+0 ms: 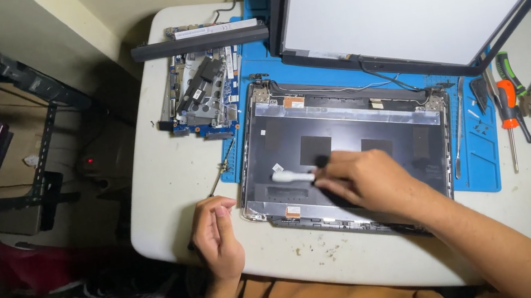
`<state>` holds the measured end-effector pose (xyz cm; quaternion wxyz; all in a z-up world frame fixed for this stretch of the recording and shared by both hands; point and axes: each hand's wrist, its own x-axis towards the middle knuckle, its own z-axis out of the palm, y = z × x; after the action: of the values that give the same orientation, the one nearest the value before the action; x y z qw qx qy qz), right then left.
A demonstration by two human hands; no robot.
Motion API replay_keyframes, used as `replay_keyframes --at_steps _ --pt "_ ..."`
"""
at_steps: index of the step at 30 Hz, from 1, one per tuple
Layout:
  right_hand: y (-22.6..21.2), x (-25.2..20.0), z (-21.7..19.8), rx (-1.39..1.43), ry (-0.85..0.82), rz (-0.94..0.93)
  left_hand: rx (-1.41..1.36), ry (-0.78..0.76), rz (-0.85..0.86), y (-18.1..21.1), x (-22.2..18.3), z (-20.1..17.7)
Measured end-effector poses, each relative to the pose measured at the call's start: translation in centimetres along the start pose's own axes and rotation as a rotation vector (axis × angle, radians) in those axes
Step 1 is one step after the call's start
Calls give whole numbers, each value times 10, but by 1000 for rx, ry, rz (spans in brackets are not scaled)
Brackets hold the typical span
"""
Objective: Cleaning and disassembling internal laptop components using a spudger and screwdriver on a repair bench.
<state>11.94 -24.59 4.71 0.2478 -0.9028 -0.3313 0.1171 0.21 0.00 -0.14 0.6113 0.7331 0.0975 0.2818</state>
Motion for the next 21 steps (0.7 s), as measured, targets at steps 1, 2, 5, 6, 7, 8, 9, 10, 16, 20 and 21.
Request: replay_keyframes --at_steps 1,2,5,6,7,8,9,10,16,20,21 --pt "-1 -2 0 0 3 5 -2 -6 1 0 0 0" --pt "-2 -5 -1 -84 20 -10 7 -6 -2 1 -1 -1" --pt "20 5 -10 -183 65 91 29 -24 -6 -1 -1 -2" --pt "32 11 -14 -192 86 198 52 -34 -12 -2 -2 -3" --pt "38 11 -17 -194 88 204 48 -39 -12 -3 -4 -3" --pt "45 12 -21 -210 159 245 46 -29 -23 -4 -5 -3" --pt "51 16 -23 -223 232 280 48 -15 -30 -6 -5 -4" --pt "49 18 -23 -223 236 280 47 -16 -27 -6 -3 -3" --pt "37 25 -13 -198 178 78 49 -34 0 -5 -2 -2" --pt "37 38 -25 -217 123 230 41 -31 0 -5 -3 -2" --pt "38 40 -25 -205 138 134 34 -28 -6 -5 -3 -2"
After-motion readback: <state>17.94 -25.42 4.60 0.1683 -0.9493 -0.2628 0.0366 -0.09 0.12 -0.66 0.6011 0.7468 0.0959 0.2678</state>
